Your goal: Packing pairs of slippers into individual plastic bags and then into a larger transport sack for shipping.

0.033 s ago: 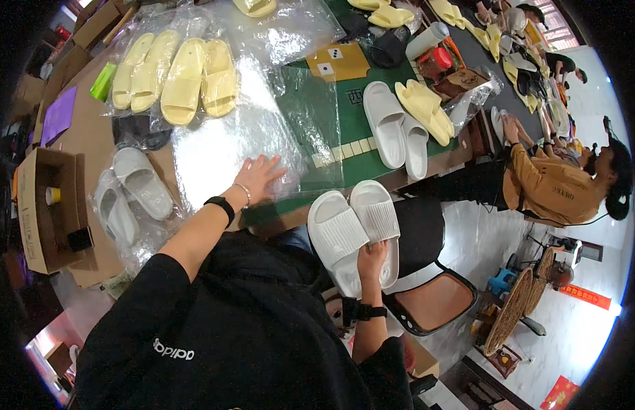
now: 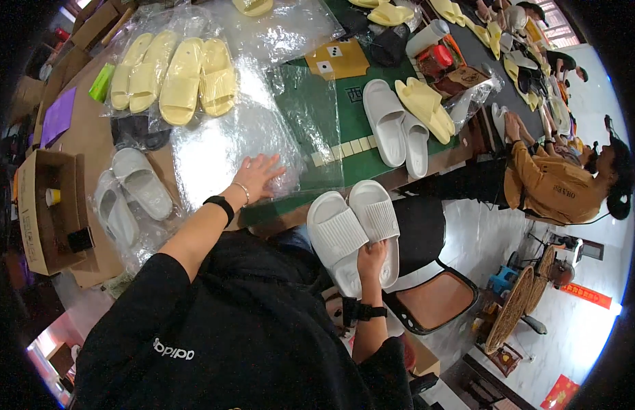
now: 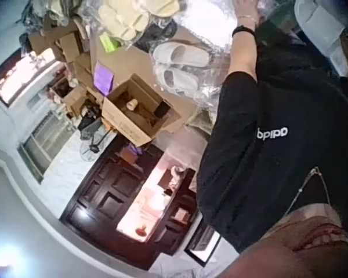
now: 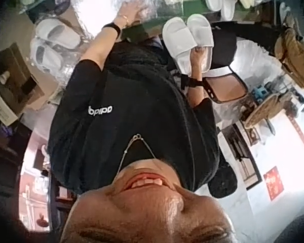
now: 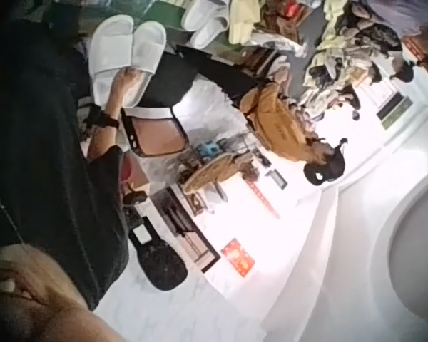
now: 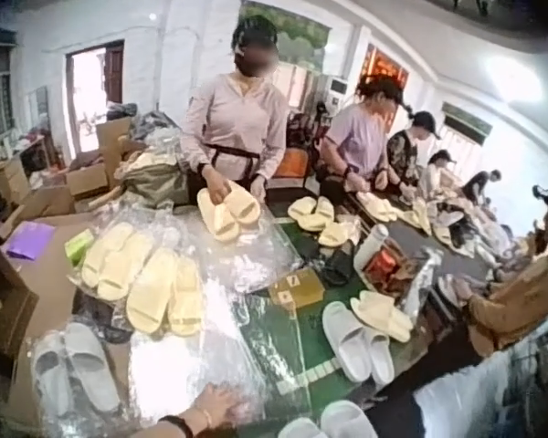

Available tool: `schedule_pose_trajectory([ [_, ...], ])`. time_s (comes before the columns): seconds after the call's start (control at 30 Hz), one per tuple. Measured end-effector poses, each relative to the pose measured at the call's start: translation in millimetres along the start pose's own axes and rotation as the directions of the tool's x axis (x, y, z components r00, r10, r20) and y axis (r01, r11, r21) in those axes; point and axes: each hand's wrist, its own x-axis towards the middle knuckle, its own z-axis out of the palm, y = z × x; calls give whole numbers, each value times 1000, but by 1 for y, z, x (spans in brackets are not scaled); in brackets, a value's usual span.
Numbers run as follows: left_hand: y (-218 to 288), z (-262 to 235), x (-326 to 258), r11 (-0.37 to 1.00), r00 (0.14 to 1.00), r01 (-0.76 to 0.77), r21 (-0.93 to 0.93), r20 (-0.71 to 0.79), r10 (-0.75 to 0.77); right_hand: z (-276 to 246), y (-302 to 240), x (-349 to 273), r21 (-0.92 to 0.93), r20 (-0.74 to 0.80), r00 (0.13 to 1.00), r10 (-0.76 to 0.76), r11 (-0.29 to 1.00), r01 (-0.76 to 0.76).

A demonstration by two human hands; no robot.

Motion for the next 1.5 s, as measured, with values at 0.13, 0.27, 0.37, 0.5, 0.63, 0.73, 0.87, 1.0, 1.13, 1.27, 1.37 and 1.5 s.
schedule_pose_trajectory([
  [0.13,-3,2,9,999,1000,-19,48,-17,20,-5,-10,4,-40,115,992,-45,998,50],
  [0.27,-5,-2,27,998,998,-51,-25,29,52,1,-15,14,251,270,951,153,942,-223],
  [0.37,-6,-2,34,997,994,-71,5,88,70,7,-29,25,230,322,945,-50,973,-27],
  [0.5,-7,-4,34,994,990,-107,-15,90,108,15,-36,39,212,332,939,-90,977,19],
  [0.63,-13,-8,34,985,981,-143,-94,119,154,23,-19,41,127,346,926,-150,985,112],
  [0.73,-18,-1,40,991,989,-79,-109,114,91,21,-26,42,102,364,927,-93,993,59],
  [0.87,-5,-8,46,961,1000,22,-276,8,-21,18,-45,46,198,366,921,-131,978,60],
  [1.0,18,-26,49,955,980,-102,-279,-193,48,25,-46,58,239,303,938,-167,966,95],
  [1.13,36,-51,38,930,951,-199,-308,-290,108,43,-41,66,-2,159,985,-68,998,69],
  [1.27,39,-60,17,937,926,-221,-271,-361,114,62,-66,64,-15,-45,987,-153,988,152],
  [1.37,52,-73,11,923,890,-283,-261,-430,151,62,-85,67,-36,-86,966,-243,970,241],
  [1.5,66,-89,5,903,857,-351,-247,-473,203,71,-112,81,-19,-100,967,-233,973,232],
])
